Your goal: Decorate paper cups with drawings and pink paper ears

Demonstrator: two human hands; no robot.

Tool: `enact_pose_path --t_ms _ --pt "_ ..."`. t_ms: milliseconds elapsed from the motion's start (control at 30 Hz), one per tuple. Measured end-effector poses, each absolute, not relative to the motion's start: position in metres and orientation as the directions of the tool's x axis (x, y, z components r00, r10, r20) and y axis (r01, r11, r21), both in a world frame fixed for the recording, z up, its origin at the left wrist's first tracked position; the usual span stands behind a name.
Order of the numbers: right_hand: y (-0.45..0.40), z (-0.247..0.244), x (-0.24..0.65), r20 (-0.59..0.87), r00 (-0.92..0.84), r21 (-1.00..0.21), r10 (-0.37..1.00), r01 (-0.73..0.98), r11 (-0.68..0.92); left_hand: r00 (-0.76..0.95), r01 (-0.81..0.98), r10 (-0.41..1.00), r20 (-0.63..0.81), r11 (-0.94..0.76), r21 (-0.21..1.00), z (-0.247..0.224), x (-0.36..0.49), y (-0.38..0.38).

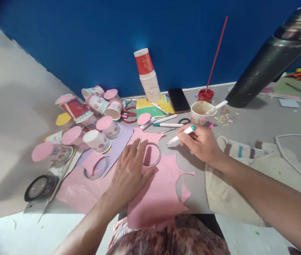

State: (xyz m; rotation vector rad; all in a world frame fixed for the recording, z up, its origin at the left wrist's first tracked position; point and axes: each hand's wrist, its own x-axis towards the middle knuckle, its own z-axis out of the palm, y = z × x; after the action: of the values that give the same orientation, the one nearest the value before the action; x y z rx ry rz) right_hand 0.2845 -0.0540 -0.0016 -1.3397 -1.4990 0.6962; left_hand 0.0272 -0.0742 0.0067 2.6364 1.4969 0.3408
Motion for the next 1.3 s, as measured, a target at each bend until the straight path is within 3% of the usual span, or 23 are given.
enact_pose_path --t_ms 133,367,633,767,833,900,1000,1133,1300 --pt "-0.050 -0.003 0.288 0.242 0.107 -0.922 0.964 0.335 0.194 0.491 0.835 0.863 0.120 -0.506 0.216 0.004 0.029 -0.064" --pt "-0.052 -0.011 0.286 0.266 0.073 -0.895 0.961 0.389 0.218 0.198 0.860 0.919 0.340 -0.330 0.390 0.022 -0.006 -0.074" --pt "-0.053 -0.035 0.285 0.422 -0.217 -0.652 0.880 0.602 0.461 0.173 0.968 0.928 0.329 -0.222 0.116 0.000 -0.065 -0.089" --pt "-0.049 -0.034 0.286 0.478 -0.238 -0.471 0.845 0.743 0.476 0.185 0.966 0.938 0.292 -0.229 0.123 -0.013 -0.071 -0.093" --pt "-0.045 -0.026 0.282 0.467 -0.261 -0.360 0.845 0.817 0.451 0.193 0.957 0.920 0.340 -0.252 0.140 -0.014 -0.069 -0.095" --pt "-0.039 -0.016 0.273 0.412 -0.304 -0.280 0.859 0.855 0.437 0.183 0.937 0.877 0.444 -0.292 0.191 -0.009 -0.064 -0.097" --pt "-0.026 -0.006 0.255 0.270 -0.278 -0.301 0.922 0.885 0.355 0.098 0.857 0.856 0.508 -0.332 0.394 0.002 -0.053 -0.104" --pt "-0.015 -0.007 0.236 0.247 -0.210 -0.383 0.946 0.875 0.295 -0.012 0.691 0.964 0.265 -0.184 0.700 0.013 -0.040 -0.115" --pt "-0.014 -0.006 0.241 0.352 -0.116 -0.500 0.929 0.816 0.291 -0.158 0.430 0.987 0.009 0.061 0.901 0.014 -0.031 -0.108"
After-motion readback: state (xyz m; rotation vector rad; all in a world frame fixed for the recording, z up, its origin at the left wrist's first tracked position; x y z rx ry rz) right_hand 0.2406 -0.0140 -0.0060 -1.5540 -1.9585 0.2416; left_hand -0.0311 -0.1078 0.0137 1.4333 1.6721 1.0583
